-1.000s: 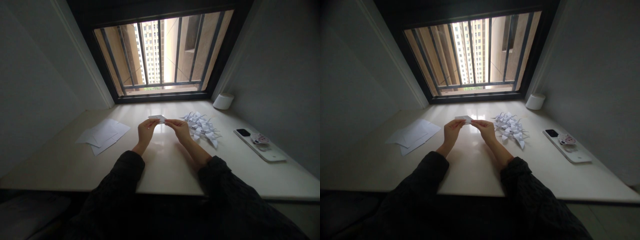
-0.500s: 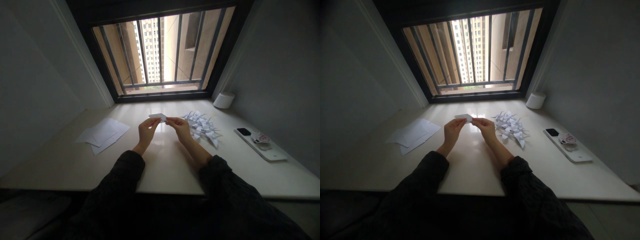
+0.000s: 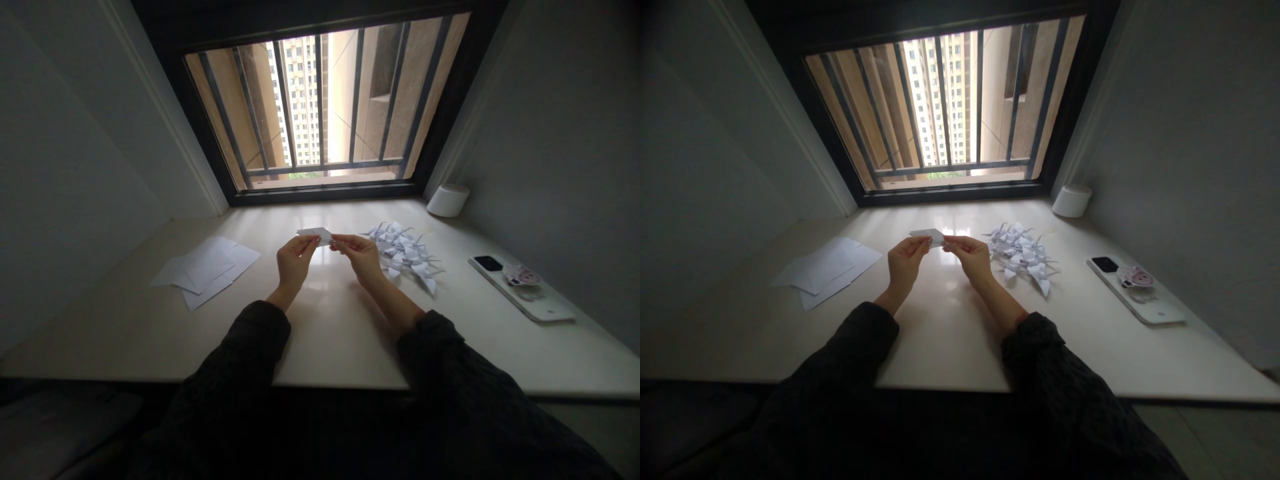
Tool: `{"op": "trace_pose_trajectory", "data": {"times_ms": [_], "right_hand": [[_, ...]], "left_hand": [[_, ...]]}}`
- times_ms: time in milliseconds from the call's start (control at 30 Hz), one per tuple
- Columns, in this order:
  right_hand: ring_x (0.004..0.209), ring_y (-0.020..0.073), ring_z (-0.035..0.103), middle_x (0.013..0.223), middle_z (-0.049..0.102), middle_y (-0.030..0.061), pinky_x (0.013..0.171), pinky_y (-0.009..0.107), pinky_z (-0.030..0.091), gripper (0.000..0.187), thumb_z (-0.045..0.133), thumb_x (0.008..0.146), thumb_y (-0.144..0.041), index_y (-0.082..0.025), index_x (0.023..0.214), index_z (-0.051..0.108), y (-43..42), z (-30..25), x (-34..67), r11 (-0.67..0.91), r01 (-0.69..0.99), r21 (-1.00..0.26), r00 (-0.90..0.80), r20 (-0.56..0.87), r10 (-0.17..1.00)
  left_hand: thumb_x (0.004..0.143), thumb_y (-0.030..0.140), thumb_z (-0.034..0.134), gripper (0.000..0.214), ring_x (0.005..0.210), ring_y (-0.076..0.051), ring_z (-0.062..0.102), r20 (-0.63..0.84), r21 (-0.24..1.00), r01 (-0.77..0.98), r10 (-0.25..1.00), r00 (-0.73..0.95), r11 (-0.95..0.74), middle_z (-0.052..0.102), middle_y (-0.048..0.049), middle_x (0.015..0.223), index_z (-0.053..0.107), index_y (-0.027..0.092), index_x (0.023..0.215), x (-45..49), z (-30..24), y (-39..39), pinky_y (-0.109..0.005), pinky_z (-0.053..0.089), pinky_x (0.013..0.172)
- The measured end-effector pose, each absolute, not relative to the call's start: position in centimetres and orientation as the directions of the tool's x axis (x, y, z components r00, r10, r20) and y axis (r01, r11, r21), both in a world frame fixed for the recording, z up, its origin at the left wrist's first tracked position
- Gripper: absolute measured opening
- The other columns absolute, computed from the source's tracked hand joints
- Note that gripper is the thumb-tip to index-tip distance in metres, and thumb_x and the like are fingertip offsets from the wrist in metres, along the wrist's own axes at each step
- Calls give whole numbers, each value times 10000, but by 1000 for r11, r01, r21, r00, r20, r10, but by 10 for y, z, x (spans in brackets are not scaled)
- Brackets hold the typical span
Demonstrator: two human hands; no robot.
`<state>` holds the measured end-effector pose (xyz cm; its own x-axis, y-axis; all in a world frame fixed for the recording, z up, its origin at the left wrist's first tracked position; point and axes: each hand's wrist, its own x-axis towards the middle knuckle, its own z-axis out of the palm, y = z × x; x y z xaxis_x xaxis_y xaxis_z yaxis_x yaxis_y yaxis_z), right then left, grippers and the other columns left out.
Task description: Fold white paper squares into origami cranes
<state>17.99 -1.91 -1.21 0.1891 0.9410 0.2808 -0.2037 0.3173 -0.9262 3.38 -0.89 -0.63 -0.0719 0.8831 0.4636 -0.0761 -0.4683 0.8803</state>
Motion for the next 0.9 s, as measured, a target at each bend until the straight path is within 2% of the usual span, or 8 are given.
{"op": "trace_pose_trajectory", "data": {"times_ms": [167, 267, 433, 567, 900], "right_hand": [[702, 199, 688, 720, 736, 30, 731, 359, 521, 266, 786, 592, -343, -219, 823, 742, -17, -16, 181, 313, -241, -919, 206, 267, 941], [694, 196, 686, 725, 736, 34, 713, 348, 510, 281, 788, 581, -347, -214, 825, 741, -15, -18, 182, 295, -256, -921, 216, 243, 946], [667, 178, 675, 696, 728, 28, 635, 295, 468, 289, 789, 570, -351, -205, 814, 734, -13, -19, 182, 263, -262, -929, 221, 207, 953], [631, 158, 657, 651, 710, 16, 596, 271, 444, 275, 794, 571, -353, -199, 786, 718, -14, -18, 181, 260, -269, -927, 223, 202, 954], [639, 141, 648, 656, 697, -37, 628, 260, 474, 434, 835, 498, -323, -223, 794, 534, -17, -20, 176, 269, -332, -904, 209, 208, 956]], "left_hand": [[703, 393, 720, 268, 826, -200, 686, 431, 898, -77, 901, -58, -434, 729, -68, 889, 681, 173, 851, 37, -6, -11, -366, 552, 775], [696, 394, 726, 285, 766, -182, 686, 426, 897, -101, 903, -54, -430, 724, -41, 812, 625, 183, 859, 38, -6, -10, -341, 548, 721], [642, 365, 768, 362, 666, -141, 666, 385, 900, -188, 920, -77, -393, 686, 3, 713, 461, 182, 694, 38, -9, -6, -266, 532, 620], [625, 337, 781, 408, 636, -127, 655, 374, 898, -212, 922, -99, -386, 656, 11, 685, 404, 178, 636, 39, -9, -6, -244, 531, 599], [669, 324, 755, 429, 611, -118, 636, 430, 878, -173, 894, -127, -447, 595, 38, 609, 350, 188, 626, 40, -7, -9, -236, 519, 587]]}}
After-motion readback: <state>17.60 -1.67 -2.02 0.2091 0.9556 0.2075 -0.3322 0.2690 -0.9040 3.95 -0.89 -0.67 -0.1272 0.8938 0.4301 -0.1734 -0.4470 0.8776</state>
